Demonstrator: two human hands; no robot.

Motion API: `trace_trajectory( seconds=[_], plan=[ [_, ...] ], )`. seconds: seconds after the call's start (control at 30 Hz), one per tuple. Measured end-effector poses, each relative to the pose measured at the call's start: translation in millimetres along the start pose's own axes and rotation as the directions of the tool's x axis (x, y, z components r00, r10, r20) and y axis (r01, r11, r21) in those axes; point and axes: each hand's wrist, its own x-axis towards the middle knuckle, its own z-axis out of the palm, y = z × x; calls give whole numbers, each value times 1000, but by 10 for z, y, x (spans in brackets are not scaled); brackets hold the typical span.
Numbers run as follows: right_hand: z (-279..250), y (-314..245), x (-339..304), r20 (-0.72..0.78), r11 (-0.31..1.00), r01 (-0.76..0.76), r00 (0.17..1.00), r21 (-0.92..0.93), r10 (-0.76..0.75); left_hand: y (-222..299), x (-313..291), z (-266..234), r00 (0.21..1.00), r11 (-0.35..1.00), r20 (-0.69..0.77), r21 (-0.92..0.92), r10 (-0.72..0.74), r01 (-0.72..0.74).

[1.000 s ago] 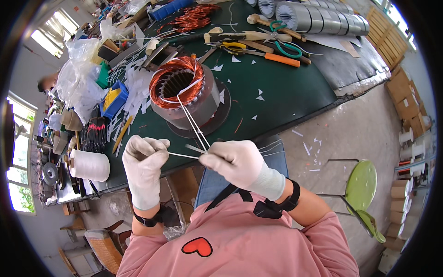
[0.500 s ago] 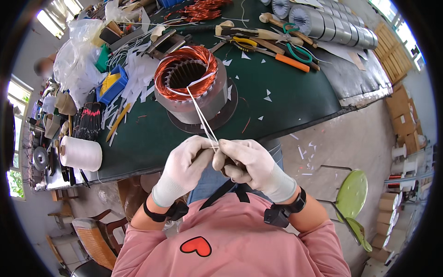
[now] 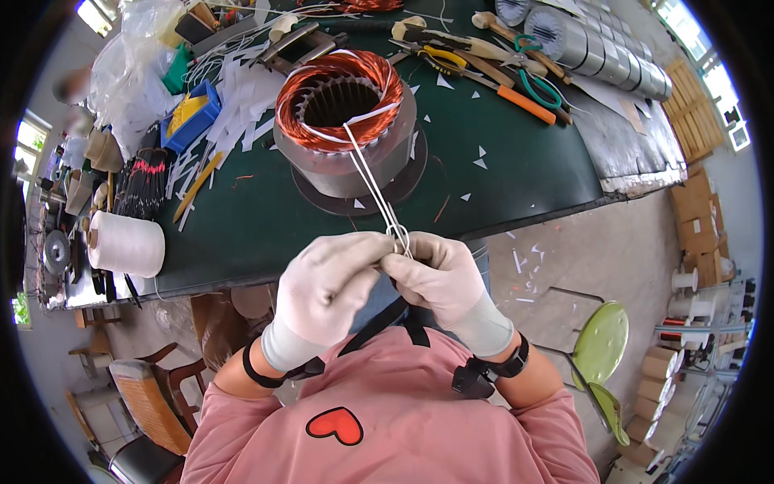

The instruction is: Securely wrapping and tying thread around the copper windings of a motor stator.

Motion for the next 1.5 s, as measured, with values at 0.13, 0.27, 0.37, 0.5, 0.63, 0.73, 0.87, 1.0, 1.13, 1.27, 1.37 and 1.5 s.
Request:
trace_trajectory(
  seconds=[0.13, 0.27, 0.37, 0.5, 0.63, 0.73, 0.87, 1.0, 1.13, 1.27, 1.37, 1.5],
  plan=[
    [-34, 21, -6, 80, 997, -50, 996, 59, 45, 1, 1, 42, 801, 611, 320, -523, -506, 594],
    [13, 20, 26, 42, 998, 62, 997, -18, -62, 18, -35, 103, 718, 517, 343, -517, -606, 683],
    [77, 37, 134, -116, 981, 188, 974, -54, -193, -4, -98, 138, 760, 538, 279, -567, -587, 623],
    [154, 132, 81, -154, 975, 193, 966, -112, -209, 61, 9, 85, 874, 736, 55, -516, -482, 438],
    [99, 224, -40, -73, 860, 275, 939, -431, -337, -57, -55, 132, 969, 943, -45, -242, -245, 227],
    [21, 291, -232, -101, 784, 228, 933, -577, -345, -21, -54, 202, 971, 927, 38, -292, -234, 235],
    [-536, 697, -584, 415, 250, 589, 756, -768, -506, 12, 28, 148, 661, 25, 459, -811, -593, 585],
    [-933, 898, -879, -435, 939, 82, 870, -334, -231, -98, 25, -24, 712, -430, 623, -768, -325, 475],
    [-803, 125, -466, -531, 922, 297, 754, -248, -386, 165, 44, -185, 637, 131, 429, -757, -640, 640],
    [-78, -468, -59, -27, 890, 181, 977, -418, -211, 338, -77, -29, 970, 999, 241, 47, 15, -27],
    [64, -467, 204, 195, 982, 68, 980, -178, -33, 304, 97, -13, 871, 915, 480, 389, -105, -104],
    [-39, -454, -64, 111, 907, 319, 947, -275, -300, 57, 441, -485, 954, 895, 106, 330, 282, -301]
  ],
)
